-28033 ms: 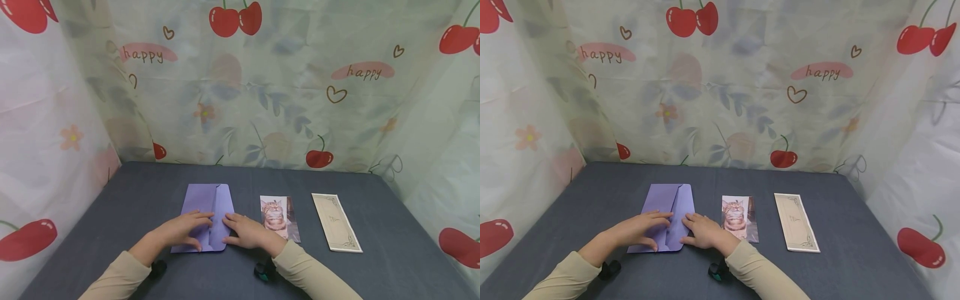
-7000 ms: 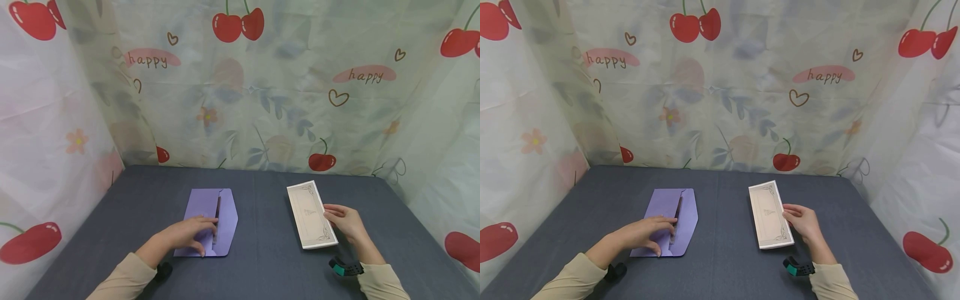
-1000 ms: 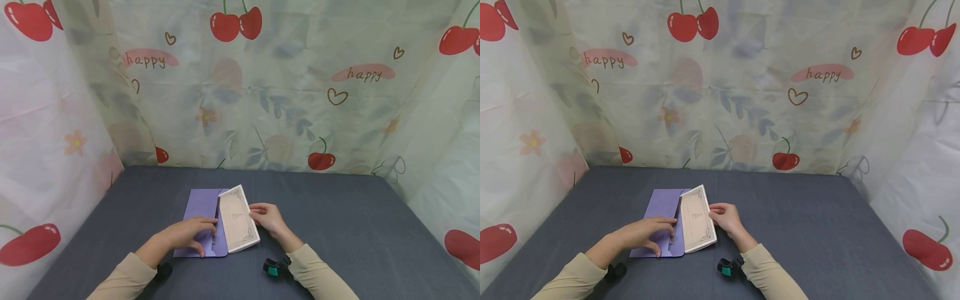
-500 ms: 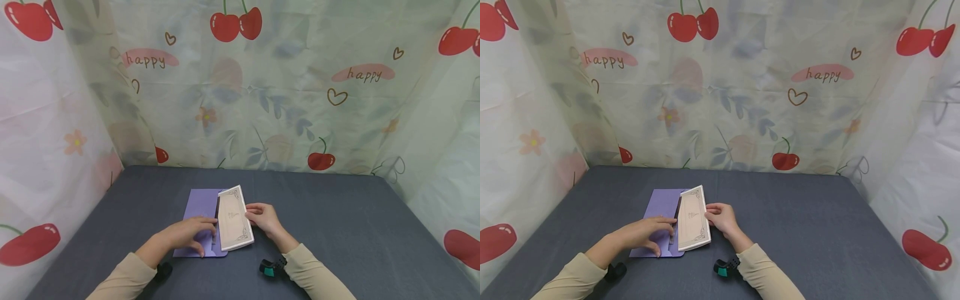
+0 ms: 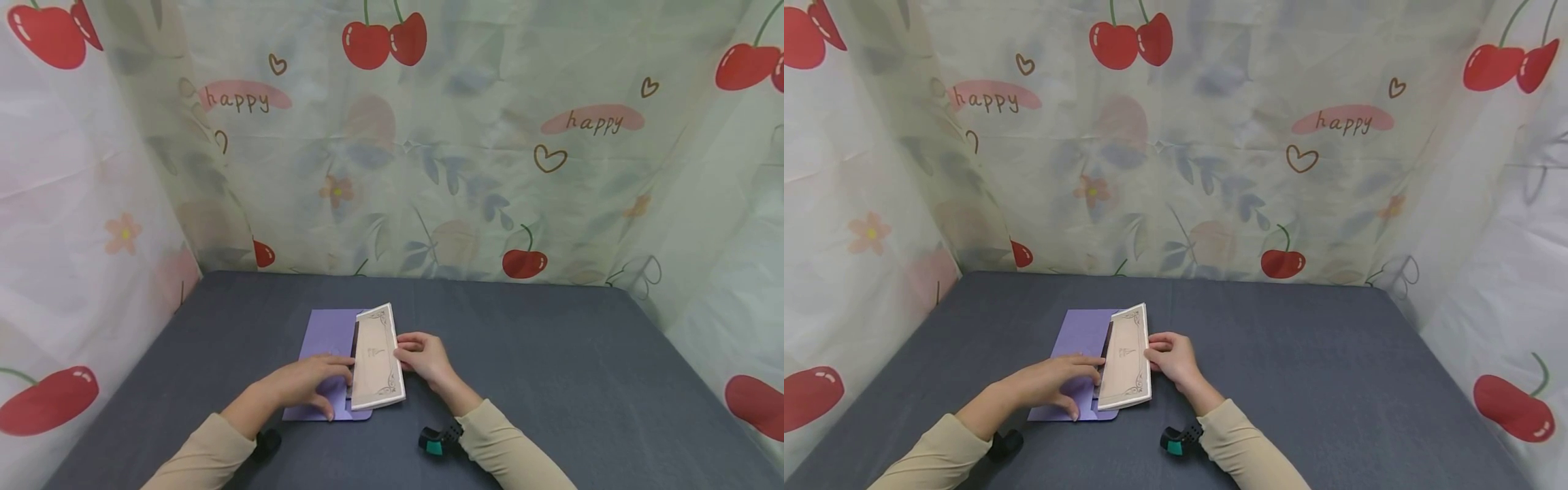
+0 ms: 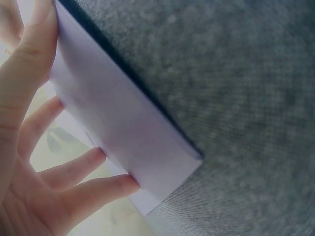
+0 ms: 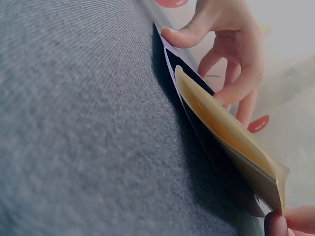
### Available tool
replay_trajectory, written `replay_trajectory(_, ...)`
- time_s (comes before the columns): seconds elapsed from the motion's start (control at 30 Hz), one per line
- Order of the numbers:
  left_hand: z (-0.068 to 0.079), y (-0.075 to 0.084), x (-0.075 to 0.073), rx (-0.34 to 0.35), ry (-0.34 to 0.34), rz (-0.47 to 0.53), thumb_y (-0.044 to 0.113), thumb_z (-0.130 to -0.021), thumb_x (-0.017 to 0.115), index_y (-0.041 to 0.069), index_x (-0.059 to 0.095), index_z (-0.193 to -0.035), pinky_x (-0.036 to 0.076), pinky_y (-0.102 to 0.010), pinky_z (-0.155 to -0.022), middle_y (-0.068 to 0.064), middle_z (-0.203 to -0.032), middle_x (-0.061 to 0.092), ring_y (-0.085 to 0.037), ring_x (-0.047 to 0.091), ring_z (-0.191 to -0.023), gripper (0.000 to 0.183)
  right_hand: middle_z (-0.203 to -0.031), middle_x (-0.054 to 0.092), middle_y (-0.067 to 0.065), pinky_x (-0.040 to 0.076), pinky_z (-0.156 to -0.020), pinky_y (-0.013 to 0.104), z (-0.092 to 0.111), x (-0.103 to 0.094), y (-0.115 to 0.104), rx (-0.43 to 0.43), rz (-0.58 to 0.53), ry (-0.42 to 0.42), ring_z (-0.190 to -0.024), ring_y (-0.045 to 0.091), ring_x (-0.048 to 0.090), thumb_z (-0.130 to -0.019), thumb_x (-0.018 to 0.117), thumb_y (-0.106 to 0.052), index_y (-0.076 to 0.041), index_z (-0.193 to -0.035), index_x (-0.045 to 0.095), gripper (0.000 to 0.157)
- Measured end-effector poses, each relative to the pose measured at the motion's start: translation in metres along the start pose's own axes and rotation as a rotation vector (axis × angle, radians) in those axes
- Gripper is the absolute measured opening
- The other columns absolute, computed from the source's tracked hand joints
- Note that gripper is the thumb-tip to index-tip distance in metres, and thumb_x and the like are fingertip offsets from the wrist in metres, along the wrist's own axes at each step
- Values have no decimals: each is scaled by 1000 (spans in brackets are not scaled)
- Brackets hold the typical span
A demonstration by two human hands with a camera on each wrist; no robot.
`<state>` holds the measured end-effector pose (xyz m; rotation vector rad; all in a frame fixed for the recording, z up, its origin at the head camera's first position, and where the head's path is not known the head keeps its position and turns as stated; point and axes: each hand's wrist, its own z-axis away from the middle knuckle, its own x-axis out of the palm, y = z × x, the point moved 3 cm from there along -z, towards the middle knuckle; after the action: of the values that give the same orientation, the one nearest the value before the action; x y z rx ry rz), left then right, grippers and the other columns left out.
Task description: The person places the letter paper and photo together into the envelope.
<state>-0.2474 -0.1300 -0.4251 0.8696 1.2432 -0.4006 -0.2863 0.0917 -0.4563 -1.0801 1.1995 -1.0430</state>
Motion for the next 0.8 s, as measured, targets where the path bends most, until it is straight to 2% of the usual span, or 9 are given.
replay_trajectory(0.53, -1, 0, -1, -9, -14, 8, 38, -66, 76, 19, 59, -107, 38, -50, -104, -9, -143, 46, -32, 45, -130, 49, -94, 67, 22, 57, -62, 26, 6, 10, -2, -5, 8, -20, -66, 5, 61, -81, 64, 0, 10, -113, 58, 34)
replay_trajectory(0.8, 0, -1, 0, -7, -10, 3, 38, -66, 76, 19, 59, -107, 39, -49, -104, -8, -143, 46, -32, 45, -130, 48, -97, 63, 22, 58, -63, 28, 10, 15, -4, -18, 2, -15, -71, 8, 61, -83, 60, 1, 12, -114, 57, 33)
